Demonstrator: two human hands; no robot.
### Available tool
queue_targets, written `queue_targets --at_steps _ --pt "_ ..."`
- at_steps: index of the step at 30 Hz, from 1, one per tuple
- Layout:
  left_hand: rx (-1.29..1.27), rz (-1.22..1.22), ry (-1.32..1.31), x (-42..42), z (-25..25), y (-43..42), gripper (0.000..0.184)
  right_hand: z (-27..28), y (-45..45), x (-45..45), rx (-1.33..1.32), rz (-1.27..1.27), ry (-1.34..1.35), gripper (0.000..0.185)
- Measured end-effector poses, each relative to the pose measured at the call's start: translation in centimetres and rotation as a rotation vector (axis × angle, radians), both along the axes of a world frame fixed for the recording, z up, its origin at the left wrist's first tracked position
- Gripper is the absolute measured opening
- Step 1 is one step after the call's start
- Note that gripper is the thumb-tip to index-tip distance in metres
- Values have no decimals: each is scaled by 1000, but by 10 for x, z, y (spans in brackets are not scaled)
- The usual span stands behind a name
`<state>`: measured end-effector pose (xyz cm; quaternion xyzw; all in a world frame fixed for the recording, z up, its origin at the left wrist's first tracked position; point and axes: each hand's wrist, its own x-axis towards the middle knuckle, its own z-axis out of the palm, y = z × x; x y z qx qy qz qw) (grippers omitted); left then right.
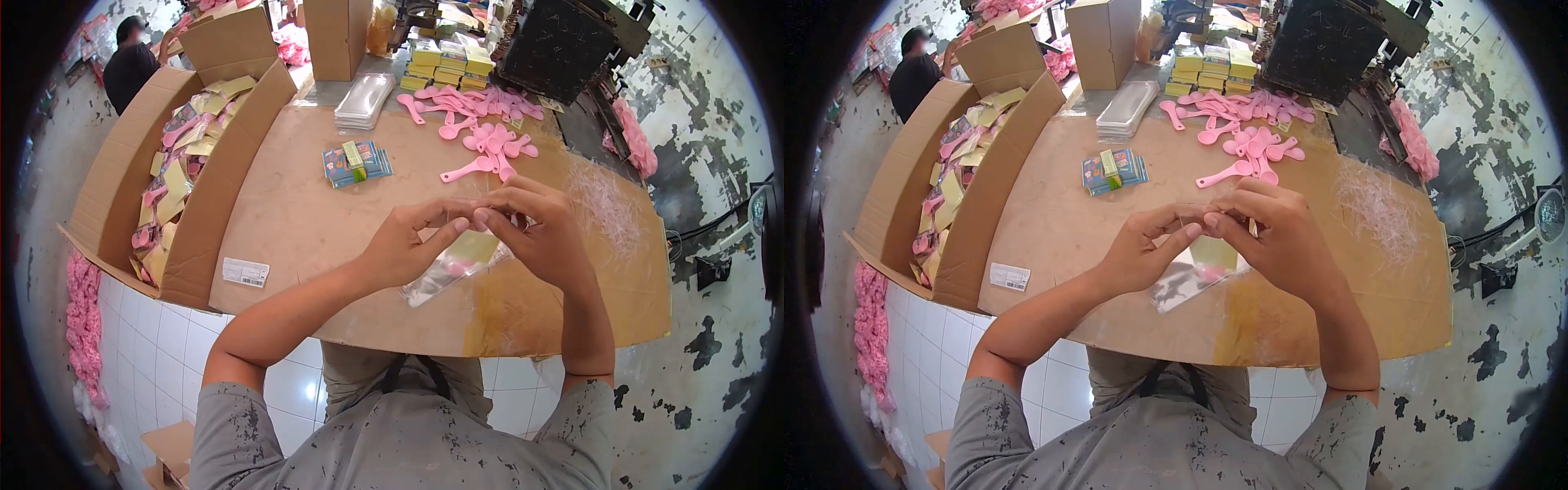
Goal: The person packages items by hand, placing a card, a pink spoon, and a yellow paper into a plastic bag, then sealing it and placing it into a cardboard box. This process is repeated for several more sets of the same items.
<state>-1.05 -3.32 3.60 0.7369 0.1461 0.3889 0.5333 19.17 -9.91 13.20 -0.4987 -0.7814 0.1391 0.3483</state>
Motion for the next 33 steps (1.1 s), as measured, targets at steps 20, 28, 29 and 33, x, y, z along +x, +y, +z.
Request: queue_targets --at_steps 20,28,29,33 --pt "238 239 100 0 -4 -6 45 -36 20 -15 712 -100 -621 25" --pt "-39 102 82 -1 -7 2 44 -20 20 53 -91 -109 345 9" --pt "-80 90 78 -2 -6 3 43 -15 10 78 -313 -12 576 9" --pt "-119 92 72 -2 -5 9 39 -23 -15 192 -409 86 794 10"
